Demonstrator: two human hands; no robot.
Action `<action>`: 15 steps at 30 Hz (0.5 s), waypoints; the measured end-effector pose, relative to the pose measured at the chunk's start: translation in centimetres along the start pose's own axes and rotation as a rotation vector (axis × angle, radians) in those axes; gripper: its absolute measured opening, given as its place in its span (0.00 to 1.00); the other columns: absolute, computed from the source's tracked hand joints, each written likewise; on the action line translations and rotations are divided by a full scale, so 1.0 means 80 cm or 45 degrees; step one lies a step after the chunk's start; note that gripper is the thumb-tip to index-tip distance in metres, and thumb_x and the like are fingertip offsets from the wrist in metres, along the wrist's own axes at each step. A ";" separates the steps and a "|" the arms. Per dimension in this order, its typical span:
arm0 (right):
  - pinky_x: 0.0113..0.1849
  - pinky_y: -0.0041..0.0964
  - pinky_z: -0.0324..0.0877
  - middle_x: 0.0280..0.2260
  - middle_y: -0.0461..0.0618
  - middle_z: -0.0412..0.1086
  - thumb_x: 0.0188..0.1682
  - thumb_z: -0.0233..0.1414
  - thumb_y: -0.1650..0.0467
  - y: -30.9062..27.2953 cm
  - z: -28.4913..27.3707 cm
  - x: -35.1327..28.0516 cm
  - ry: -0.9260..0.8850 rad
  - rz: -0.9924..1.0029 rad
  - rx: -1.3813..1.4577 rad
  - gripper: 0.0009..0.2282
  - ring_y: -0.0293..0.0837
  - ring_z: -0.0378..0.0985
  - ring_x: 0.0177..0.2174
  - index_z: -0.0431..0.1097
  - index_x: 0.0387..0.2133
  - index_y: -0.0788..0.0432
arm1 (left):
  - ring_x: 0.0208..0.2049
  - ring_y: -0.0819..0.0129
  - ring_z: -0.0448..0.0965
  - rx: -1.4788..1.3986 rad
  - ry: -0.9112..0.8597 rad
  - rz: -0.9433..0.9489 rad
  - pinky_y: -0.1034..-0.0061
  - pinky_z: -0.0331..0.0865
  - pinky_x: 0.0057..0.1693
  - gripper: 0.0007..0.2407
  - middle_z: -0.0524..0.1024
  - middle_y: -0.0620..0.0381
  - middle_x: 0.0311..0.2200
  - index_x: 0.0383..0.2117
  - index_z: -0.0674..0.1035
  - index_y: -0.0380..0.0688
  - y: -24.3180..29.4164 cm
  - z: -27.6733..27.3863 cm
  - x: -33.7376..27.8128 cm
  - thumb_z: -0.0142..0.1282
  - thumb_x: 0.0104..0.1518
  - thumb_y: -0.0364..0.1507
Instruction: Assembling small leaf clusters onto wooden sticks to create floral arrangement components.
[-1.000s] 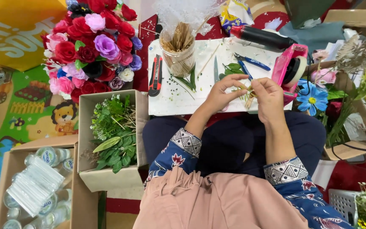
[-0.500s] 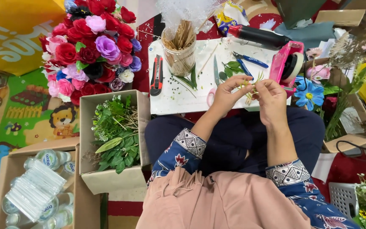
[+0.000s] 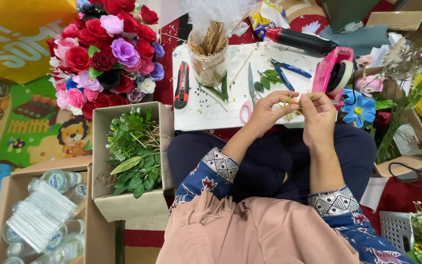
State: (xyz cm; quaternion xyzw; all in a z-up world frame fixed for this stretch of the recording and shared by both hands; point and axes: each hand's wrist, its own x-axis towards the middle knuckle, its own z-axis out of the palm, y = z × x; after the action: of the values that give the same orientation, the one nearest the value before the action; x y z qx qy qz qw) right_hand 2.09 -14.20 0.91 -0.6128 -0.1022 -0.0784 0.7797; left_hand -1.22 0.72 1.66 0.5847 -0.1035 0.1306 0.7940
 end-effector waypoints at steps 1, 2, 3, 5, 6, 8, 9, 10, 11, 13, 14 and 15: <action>0.33 0.27 0.77 0.30 0.50 0.71 0.57 0.54 0.75 0.000 0.000 -0.001 0.000 0.003 0.000 0.03 0.36 0.78 0.30 0.68 0.36 0.64 | 0.54 0.64 0.77 0.000 0.001 -0.002 0.67 0.62 0.65 0.06 0.79 0.54 0.47 0.35 0.86 0.46 -0.003 0.000 0.000 0.69 0.53 0.30; 0.33 0.28 0.77 0.29 0.51 0.72 0.56 0.56 0.75 0.000 -0.001 -0.001 -0.016 0.019 -0.014 0.04 0.37 0.79 0.29 0.69 0.35 0.64 | 0.53 0.66 0.77 0.024 0.007 0.019 0.68 0.62 0.65 0.06 0.80 0.55 0.47 0.35 0.86 0.47 -0.006 0.001 0.000 0.69 0.54 0.29; 0.32 0.28 0.77 0.29 0.52 0.72 0.56 0.57 0.75 0.000 0.000 0.000 -0.034 0.034 -0.027 0.04 0.38 0.80 0.29 0.69 0.34 0.64 | 0.52 0.67 0.77 0.049 0.014 0.043 0.69 0.63 0.64 0.05 0.80 0.57 0.47 0.35 0.85 0.47 -0.008 0.000 0.001 0.68 0.55 0.29; 0.32 0.29 0.77 0.28 0.51 0.72 0.56 0.55 0.74 0.007 0.003 -0.001 -0.034 0.138 0.133 0.04 0.38 0.79 0.28 0.69 0.34 0.63 | 0.53 0.66 0.77 0.011 0.005 0.046 0.68 0.62 0.65 0.04 0.80 0.55 0.47 0.34 0.85 0.46 -0.005 0.001 0.001 0.67 0.55 0.29; 0.31 0.30 0.78 0.28 0.50 0.72 0.56 0.54 0.73 0.010 0.004 -0.002 -0.030 0.241 0.293 0.04 0.38 0.79 0.27 0.69 0.34 0.63 | 0.54 0.65 0.76 -0.028 -0.005 0.050 0.67 0.61 0.65 0.04 0.79 0.54 0.48 0.34 0.85 0.45 -0.003 0.002 0.000 0.66 0.56 0.28; 0.33 0.29 0.77 0.31 0.49 0.73 0.57 0.53 0.70 -0.007 0.018 -0.008 -0.064 0.252 0.271 0.05 0.37 0.79 0.30 0.68 0.35 0.61 | 0.55 0.65 0.75 -0.036 0.039 0.047 0.66 0.60 0.66 0.04 0.78 0.54 0.49 0.34 0.85 0.45 -0.007 -0.001 0.003 0.66 0.57 0.29; 0.35 0.28 0.76 0.34 0.48 0.74 0.57 0.51 0.66 -0.016 0.026 -0.008 -0.103 0.257 0.248 0.08 0.36 0.79 0.33 0.68 0.37 0.60 | 0.56 0.66 0.74 -0.046 0.082 0.053 0.66 0.60 0.66 0.03 0.78 0.54 0.50 0.34 0.84 0.45 -0.008 -0.003 0.007 0.65 0.58 0.29; 0.35 0.28 0.76 0.34 0.48 0.74 0.57 0.51 0.66 -0.017 0.028 -0.008 -0.104 0.256 0.251 0.08 0.36 0.79 0.33 0.68 0.37 0.60 | 0.56 0.66 0.74 -0.043 0.082 0.054 0.66 0.60 0.66 0.03 0.78 0.54 0.50 0.34 0.84 0.45 -0.009 -0.007 0.010 0.65 0.58 0.29; 0.37 0.27 0.76 0.39 0.51 0.72 0.55 0.52 0.70 -0.018 0.028 -0.009 -0.205 0.210 0.160 0.07 0.37 0.78 0.38 0.66 0.43 0.60 | 0.56 0.66 0.74 -0.017 0.160 0.086 0.67 0.60 0.66 0.03 0.77 0.55 0.51 0.34 0.84 0.45 -0.011 -0.009 0.010 0.65 0.58 0.29; 0.39 0.26 0.75 0.44 0.53 0.71 0.53 0.52 0.74 -0.010 0.029 -0.012 -0.304 0.163 0.072 0.11 0.39 0.76 0.43 0.63 0.48 0.61 | 0.56 0.66 0.73 0.010 0.236 0.116 0.67 0.60 0.66 0.03 0.77 0.55 0.52 0.34 0.84 0.46 -0.011 -0.010 0.011 0.65 0.58 0.29; 0.42 0.27 0.75 0.44 0.52 0.71 0.51 0.54 0.77 -0.001 0.029 -0.013 -0.333 0.155 0.032 0.13 0.37 0.76 0.44 0.64 0.48 0.62 | 0.56 0.66 0.74 -0.019 0.278 0.104 0.67 0.61 0.65 0.03 0.77 0.55 0.52 0.34 0.83 0.45 -0.009 -0.009 0.010 0.64 0.59 0.29; 0.44 0.28 0.74 0.45 0.51 0.72 0.48 0.57 0.79 0.007 0.030 -0.014 -0.365 0.148 -0.008 0.15 0.36 0.76 0.44 0.65 0.47 0.63 | 0.56 0.66 0.74 -0.047 0.322 0.093 0.67 0.62 0.65 0.04 0.76 0.54 0.52 0.33 0.82 0.44 -0.007 -0.008 0.010 0.63 0.60 0.29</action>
State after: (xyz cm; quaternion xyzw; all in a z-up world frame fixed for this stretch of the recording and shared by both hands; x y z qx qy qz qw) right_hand 1.00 -11.76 0.61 -0.6250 -0.1764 0.0549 0.7584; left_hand -0.26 1.26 1.19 0.5447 -0.0261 0.2301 0.8061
